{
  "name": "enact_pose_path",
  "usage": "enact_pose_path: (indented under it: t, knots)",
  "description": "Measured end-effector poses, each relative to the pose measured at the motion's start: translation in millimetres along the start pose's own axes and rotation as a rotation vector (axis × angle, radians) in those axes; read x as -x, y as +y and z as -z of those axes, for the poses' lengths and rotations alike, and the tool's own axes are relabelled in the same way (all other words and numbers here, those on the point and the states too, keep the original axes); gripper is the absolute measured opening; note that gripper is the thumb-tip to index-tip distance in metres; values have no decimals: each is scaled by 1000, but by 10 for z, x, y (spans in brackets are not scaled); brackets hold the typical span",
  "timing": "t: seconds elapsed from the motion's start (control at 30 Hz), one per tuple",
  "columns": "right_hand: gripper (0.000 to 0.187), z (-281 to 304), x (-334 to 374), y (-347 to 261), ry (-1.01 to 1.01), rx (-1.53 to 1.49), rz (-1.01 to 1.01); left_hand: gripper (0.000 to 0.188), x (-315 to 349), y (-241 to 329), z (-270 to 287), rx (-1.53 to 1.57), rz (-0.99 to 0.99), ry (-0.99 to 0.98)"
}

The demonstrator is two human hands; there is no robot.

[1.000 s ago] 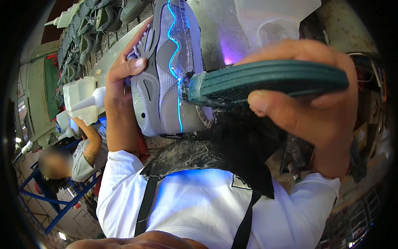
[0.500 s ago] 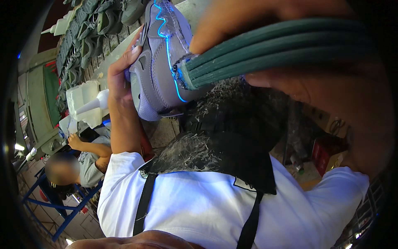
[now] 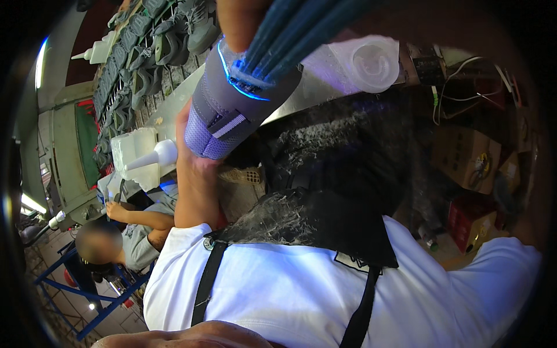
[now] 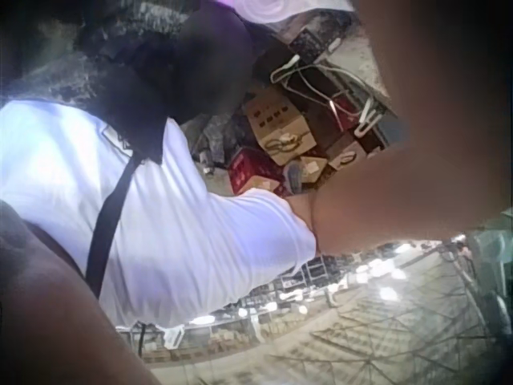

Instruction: The person repeatedly picks up gray sneakers from a rack, applies a clear liquid from a squeeze bottle to the seams, and uses a brush to spread it along the edges. The person works on multiple sneakers one at a time, placing each back on the rack after treatment.

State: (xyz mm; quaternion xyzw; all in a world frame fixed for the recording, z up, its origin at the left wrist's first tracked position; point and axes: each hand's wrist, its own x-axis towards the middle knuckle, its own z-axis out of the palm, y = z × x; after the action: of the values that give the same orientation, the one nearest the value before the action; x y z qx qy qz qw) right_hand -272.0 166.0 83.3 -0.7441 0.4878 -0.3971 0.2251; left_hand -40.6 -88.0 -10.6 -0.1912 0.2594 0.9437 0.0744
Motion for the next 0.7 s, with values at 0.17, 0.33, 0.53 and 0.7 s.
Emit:
enact_pose_path:
  t: [0.17, 0.33, 0.53, 0.7]
  knots:
    - [29, 73, -21, 79, 39, -29, 23, 43, 32, -114, -85, 104, 111, 73]
    - [28, 85, 19, 126, 35, -69, 82, 58, 133, -226, -61, 316, 260, 297]
    - [26, 79, 34, 183, 56, -80, 109, 69, 334, -358, -115, 568, 395, 294]
    - [24, 74, 65, 238, 70, -92, 117, 61, 319, -487, -104, 597, 428, 164]
